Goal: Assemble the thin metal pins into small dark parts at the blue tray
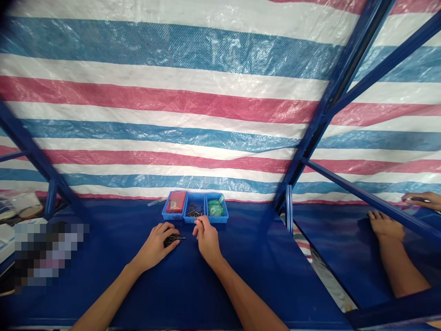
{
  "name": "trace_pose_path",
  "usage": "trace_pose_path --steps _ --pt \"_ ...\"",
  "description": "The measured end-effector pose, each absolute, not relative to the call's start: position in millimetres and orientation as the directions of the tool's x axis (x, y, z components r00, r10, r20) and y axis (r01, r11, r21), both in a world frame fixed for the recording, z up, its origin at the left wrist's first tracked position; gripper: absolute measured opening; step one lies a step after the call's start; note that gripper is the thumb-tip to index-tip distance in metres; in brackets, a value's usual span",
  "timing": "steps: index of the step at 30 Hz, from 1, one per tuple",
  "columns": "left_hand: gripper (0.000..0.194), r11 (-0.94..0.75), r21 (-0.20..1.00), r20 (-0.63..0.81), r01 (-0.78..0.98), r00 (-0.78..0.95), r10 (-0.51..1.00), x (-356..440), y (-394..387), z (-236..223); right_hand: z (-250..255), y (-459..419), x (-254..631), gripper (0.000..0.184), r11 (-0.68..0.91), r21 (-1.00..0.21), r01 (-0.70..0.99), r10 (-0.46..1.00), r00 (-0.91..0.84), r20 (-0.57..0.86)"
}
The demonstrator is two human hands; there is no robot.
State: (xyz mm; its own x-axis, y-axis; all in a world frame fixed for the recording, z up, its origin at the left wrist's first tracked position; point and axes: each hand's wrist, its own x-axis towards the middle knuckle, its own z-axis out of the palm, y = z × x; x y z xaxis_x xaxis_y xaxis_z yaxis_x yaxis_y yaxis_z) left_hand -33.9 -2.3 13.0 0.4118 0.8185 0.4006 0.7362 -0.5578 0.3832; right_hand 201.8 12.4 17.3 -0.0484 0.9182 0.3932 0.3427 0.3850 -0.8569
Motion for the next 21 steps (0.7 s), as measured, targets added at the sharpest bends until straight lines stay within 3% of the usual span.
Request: trace_pose_path --steps 6,21 --pt "0.020 -0.570 0.381 0.412 0.728 0.419 0.809 -33.6 -1.8 13.0 15.0 11.6 201.6 0.023 0.374 -0.882 0.286 0.923 -0.025 0.384" --pt "0.018 -0.562 0.389 0.398 0.730 0.416 0.817 -33.7 -2.1 12.7 21.1 11.1 203.2 0.021 0.392 -0.853 0.344 0.899 0.055 0.435"
